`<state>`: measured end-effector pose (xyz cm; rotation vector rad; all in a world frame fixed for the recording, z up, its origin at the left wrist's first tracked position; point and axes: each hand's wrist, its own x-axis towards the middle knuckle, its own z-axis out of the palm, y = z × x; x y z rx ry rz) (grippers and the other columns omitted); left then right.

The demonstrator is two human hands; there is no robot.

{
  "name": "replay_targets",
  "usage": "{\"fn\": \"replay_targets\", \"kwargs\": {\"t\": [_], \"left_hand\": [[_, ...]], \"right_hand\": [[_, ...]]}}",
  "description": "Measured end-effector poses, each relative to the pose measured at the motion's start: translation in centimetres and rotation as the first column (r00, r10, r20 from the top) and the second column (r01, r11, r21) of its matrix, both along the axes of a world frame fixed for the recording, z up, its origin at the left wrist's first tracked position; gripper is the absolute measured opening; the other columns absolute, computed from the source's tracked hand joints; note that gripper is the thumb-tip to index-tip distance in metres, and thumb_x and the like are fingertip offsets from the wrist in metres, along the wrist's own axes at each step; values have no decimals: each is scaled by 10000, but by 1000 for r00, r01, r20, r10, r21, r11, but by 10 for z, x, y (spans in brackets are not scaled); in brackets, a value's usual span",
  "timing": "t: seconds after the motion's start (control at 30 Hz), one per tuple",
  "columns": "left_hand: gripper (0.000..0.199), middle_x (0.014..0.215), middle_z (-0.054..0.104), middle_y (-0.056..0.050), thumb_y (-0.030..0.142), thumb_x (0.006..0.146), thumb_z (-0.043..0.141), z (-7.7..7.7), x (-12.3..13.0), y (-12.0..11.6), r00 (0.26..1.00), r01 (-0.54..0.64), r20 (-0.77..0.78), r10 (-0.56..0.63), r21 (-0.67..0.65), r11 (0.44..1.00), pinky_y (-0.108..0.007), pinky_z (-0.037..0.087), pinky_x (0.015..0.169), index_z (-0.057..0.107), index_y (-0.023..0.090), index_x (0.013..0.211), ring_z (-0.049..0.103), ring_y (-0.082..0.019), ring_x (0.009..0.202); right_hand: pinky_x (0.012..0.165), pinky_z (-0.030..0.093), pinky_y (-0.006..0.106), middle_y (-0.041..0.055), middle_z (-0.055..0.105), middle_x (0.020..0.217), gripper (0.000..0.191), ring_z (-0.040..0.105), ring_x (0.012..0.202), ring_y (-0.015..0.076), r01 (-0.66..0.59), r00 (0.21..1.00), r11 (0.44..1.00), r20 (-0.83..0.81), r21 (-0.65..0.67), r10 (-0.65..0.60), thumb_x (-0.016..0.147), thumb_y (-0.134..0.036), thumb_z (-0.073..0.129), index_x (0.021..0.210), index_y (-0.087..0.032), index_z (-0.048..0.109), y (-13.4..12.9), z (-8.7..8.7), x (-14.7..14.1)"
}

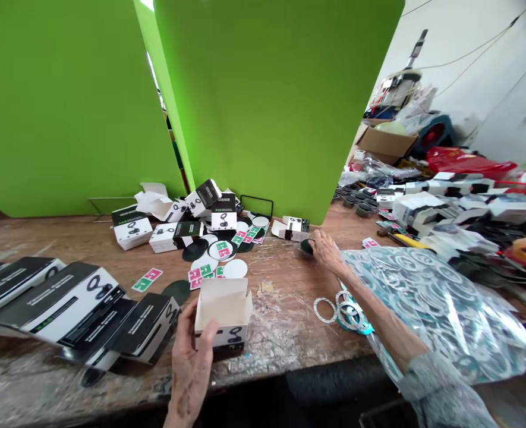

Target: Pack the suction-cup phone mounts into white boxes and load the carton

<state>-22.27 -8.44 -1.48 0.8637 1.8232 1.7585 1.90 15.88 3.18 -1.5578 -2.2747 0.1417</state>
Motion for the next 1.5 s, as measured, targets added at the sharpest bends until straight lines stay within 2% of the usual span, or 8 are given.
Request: {"fn": "replay_targets", "kwargs": {"t": [0.2, 0.6, 0.73, 0.83, 1.0, 1.1, 1.3, 1.5], "left_hand": [[584, 1235, 568, -39, 559, 770, 568, -1, -2, 1, 999, -26, -46, 23, -58, 998, -361, 405, 971, 502, 248, 1260, 514, -267, 1141], [505, 1233, 586, -68, 559, 905, 377, 18, 13, 9, 997, -7, -77, 3, -42, 999, -349, 365, 1031, 558, 207, 1218, 504, -229, 1179], [484, 1250, 566, -89, 526, 947, 335, 14, 16, 10, 984, 11, -179, -15, -21, 1000, -359, 363, 1033, 556, 203, 1230, 494, -216, 1181], [478, 1187, 587, -93, 515, 957, 323, 14, 20, 11, 960, 27, -279, -32, -21, 999, -394, 360, 1034, 566, 207, 1231, 502, -228, 1158], [482, 1113, 601, -92, 489, 971, 287, 15, 23, 10, 958, 16, -286, -17, -6, 1000, -393, 405, 981, 594, 202, 1208, 529, -230, 1085], [447, 1078, 589, -73, 444, 980, 294, 13, 23, 7, 960, 38, -278, -29, 27, 999, -351, 418, 944, 579, 211, 1234, 529, -205, 1042], [439, 1023, 583, -56, 417, 977, 271, 2, 20, 0, 974, 87, -218, -64, 95, 992, -336, 448, 900, 595, 221, 1199, 541, -191, 989], [486, 1222, 601, -91, 465, 951, 305, -18, 19, -7, 999, -52, 9, 52, 96, 994, -376, 438, 1018, 546, 196, 1275, 526, -227, 1190]], "right_hand": [[939, 381, 374, 167, 619, 1095, 168, 558, 1086, 268, -41, 998, 994, 47, -98, 46, 921, -279, 539, 974, -124, 577, 25, -15, 7], [715, 468, 331, 10, 590, 827, 374, 604, 763, 205, -192, 960, 964, -237, -184, 146, 794, -385, 654, 1003, -206, 400, -27, 2, -5], [784, 514, 347, 32, 599, 969, 447, 623, 889, 198, -414, 683, 907, -686, -78, 253, 797, -452, 671, 1071, -232, 395, -99, 41, -28], [832, 530, 350, 50, 558, 1090, 503, 611, 987, 198, -484, 495, 868, -784, 109, 374, 818, -404, 678, 1172, -261, 351, -151, 52, -56], [1010, 411, 500, 88, 531, 1126, 479, 536, 1116, 247, -461, 640, 780, -450, 422, 622, 866, -210, 612, 1253, -252, 335, -172, 18, -87], [1071, 301, 562, 71, 567, 1056, 410, 559, 1065, 240, -571, 690, 730, -262, 375, 674, 882, -186, 586, 1218, -234, 356, -164, 13, -84], [1087, 258, 582, 55, 613, 1053, 320, 584, 1038, 223, -787, 611, 607, -2, 112, 792, 882, -221, 611, 1149, -209, 434, -164, 32, -90], [1099, 224, 659, 174, 497, 1344, 302, 453, 1280, 316, -700, 679, 623, 54, 350, 732, 890, -251, 603, 1172, -185, 514, -184, 11, -96]]}}
